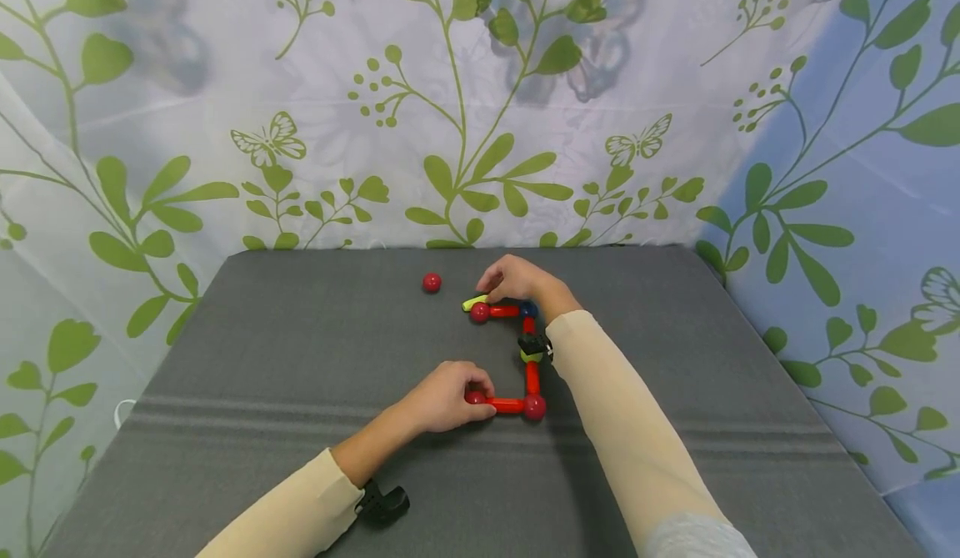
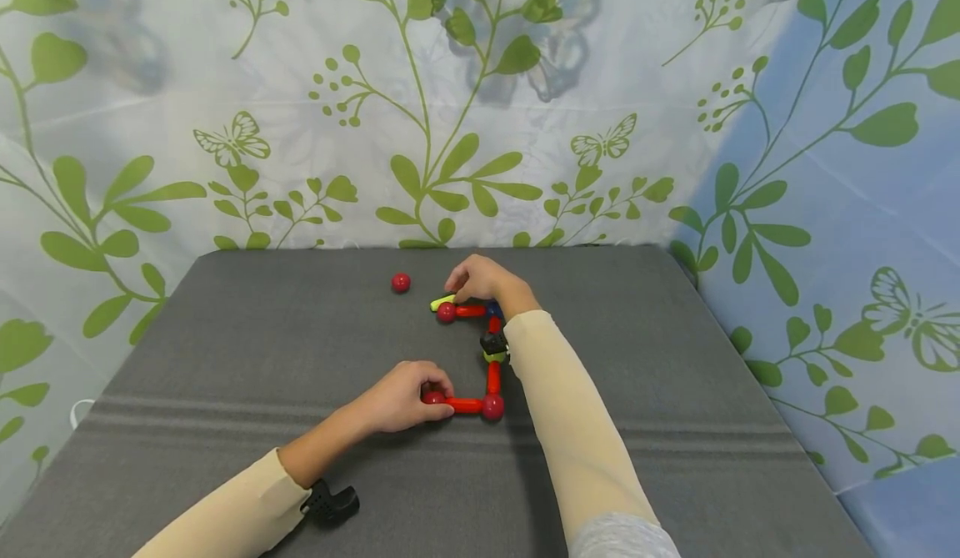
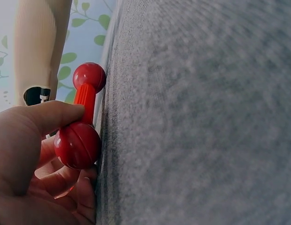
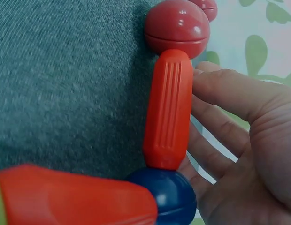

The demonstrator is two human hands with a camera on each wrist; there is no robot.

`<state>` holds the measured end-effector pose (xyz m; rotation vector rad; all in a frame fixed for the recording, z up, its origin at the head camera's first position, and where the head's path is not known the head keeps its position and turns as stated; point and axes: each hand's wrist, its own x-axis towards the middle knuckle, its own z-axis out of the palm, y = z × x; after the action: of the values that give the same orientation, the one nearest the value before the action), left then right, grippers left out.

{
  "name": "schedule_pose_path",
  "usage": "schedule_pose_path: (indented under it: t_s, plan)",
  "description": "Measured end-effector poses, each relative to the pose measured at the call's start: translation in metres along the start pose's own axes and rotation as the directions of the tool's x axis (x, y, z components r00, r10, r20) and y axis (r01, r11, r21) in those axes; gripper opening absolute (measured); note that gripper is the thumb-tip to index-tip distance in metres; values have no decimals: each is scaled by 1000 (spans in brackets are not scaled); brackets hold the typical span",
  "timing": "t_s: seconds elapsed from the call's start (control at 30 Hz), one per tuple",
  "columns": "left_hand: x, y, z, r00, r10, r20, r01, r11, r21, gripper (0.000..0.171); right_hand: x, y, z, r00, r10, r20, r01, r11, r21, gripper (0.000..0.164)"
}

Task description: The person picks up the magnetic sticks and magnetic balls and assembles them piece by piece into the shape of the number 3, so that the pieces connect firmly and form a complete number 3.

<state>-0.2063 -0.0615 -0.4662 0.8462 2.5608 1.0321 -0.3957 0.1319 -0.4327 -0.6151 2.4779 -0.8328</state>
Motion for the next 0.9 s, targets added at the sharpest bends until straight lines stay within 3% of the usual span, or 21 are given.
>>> schedule_pose_path:
  t_s: [0.9]
  plan:
    - [-2, -1, 3, 1000, 7, -6, -7, 1000, 10, 7, 4, 2, 8, 998, 37, -47, -42, 994, -96, 14]
